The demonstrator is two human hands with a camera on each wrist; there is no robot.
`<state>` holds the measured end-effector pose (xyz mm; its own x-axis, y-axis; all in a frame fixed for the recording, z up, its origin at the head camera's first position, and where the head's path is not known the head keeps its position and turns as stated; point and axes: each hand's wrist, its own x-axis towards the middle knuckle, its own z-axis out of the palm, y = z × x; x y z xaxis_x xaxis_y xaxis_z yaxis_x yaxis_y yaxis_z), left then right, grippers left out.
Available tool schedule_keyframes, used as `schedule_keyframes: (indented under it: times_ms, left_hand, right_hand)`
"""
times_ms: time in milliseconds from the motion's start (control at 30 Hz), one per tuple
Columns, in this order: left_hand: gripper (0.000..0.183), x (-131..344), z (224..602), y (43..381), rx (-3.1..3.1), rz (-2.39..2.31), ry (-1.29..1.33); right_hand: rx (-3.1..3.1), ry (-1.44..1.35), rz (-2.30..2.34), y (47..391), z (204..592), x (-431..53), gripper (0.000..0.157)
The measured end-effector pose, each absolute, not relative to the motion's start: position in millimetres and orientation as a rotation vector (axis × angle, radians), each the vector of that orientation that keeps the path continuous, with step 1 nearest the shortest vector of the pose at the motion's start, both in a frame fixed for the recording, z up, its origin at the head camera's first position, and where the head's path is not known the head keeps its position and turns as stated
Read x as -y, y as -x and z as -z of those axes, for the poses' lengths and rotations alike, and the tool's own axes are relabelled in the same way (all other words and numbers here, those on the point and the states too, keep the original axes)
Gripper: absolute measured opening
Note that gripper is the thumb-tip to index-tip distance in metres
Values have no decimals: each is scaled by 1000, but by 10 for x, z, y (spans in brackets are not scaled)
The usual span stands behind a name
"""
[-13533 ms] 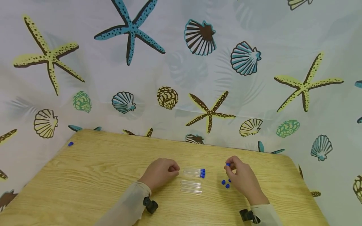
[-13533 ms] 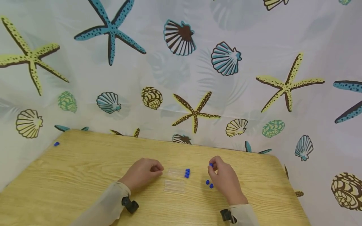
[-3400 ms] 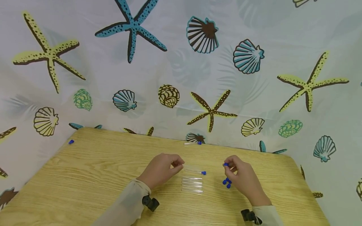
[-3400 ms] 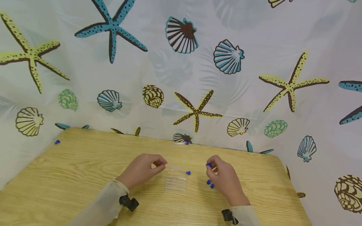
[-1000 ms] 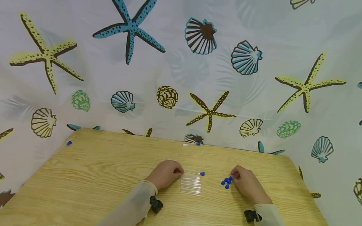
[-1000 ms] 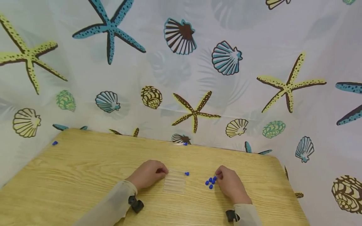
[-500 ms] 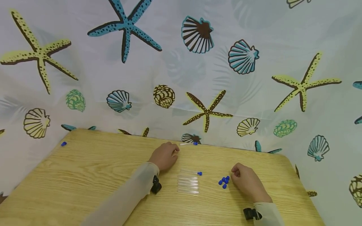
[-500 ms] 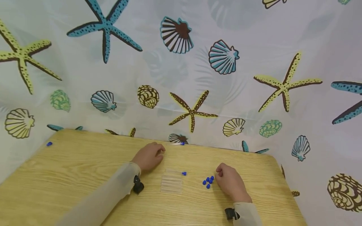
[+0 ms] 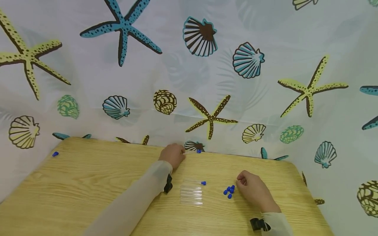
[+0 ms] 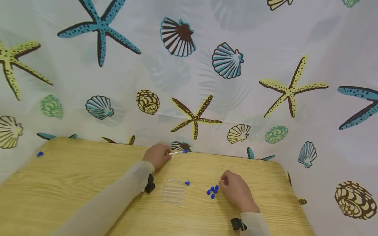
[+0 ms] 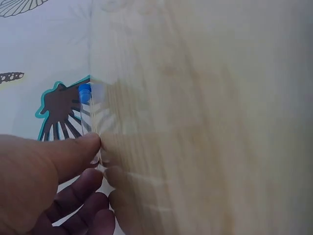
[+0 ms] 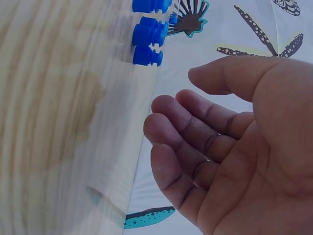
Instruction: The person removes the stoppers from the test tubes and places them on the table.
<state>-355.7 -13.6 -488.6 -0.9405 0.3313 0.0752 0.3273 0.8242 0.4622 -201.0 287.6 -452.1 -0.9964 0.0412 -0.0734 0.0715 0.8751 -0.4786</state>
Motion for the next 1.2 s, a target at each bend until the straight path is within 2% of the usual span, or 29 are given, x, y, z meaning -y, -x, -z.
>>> schedule_keyframes:
  times_ms: [100, 300, 500, 767, 1200]
  left_hand:
    - [8, 169, 4876, 3552, -3007, -755, -493]
    - [7, 294, 4771, 3381, -3023, -850, -500]
    - [8, 448, 4622, 2987, -3033, -1018, -582]
    - [9, 573, 4397, 2449, -3069, -981, -726]
    - [9, 631, 4160, 2146, -3079, -1032, -955]
  right_hand:
    - [-2986, -77, 753, 2011, 4508, -2840, 10]
    - [-3004, -44, 733, 2010, 4468, -2809, 10]
    - [-3022, 76, 839, 1998, 4353, -2694, 9]
    - [-3038, 376, 976, 1910, 4190, -2491, 8]
    - [-3035, 756, 1150, 1832, 4198, -2331, 30]
